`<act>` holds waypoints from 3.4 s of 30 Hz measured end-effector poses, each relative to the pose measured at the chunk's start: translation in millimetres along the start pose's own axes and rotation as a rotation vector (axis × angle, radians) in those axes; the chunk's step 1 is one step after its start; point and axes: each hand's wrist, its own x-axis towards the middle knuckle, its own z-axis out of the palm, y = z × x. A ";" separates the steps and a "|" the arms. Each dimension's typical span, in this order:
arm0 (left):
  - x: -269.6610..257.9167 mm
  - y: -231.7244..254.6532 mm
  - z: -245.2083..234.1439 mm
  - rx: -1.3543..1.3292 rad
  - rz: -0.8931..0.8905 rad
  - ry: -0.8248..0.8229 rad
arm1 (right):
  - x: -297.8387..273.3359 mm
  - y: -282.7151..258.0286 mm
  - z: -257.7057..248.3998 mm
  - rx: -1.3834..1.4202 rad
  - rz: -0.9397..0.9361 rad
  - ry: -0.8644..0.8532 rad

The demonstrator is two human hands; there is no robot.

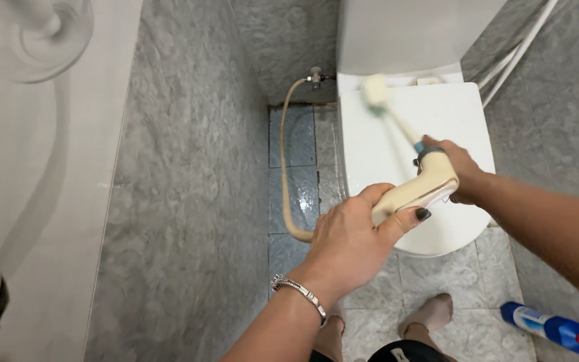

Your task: The person cleans a toilet by scrubbing the bowl and lid with a brush and spraying water from a handheld bidet sprayer.

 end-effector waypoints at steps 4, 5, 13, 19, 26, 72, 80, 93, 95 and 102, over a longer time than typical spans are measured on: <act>2.0 3.3 -2.0 0.006 -0.026 -0.024 | 0.2 -0.3 -13.4 -0.339 -0.157 -0.109; 2.1 4.0 -2.7 0.007 -0.040 -0.035 | 4.6 -4.6 -13.8 -0.339 -0.157 -0.110; 2.0 5.6 -2.2 -0.010 -0.015 -0.049 | 17.6 -2.0 -6.6 -0.377 -0.217 -0.065; 5.3 5.6 -2.1 0.009 -0.022 -0.065 | -13.1 -30.6 -24.3 -0.309 0.061 0.053; 9.1 0.9 5.4 0.015 -0.009 -0.070 | -23.1 3.2 -20.3 -0.212 0.079 0.188; -7.7 9.1 21.0 0.026 -0.134 -0.159 | -118.8 55.8 -28.5 -0.484 0.200 0.115; -16.3 -11.3 28.3 0.092 -0.079 -0.162 | -127.9 101.3 3.3 -0.540 -0.203 0.049; -19.2 -15.8 26.3 0.123 -0.076 -0.145 | -134.2 107.1 -9.4 0.133 0.325 0.295; -18.7 -14.7 27.1 0.115 -0.077 -0.163 | -139.6 111.0 -4.8 0.014 0.244 0.267; -14.4 -3.9 35.3 0.117 -0.144 -0.251 | -154.8 120.2 11.8 -0.331 -0.023 0.081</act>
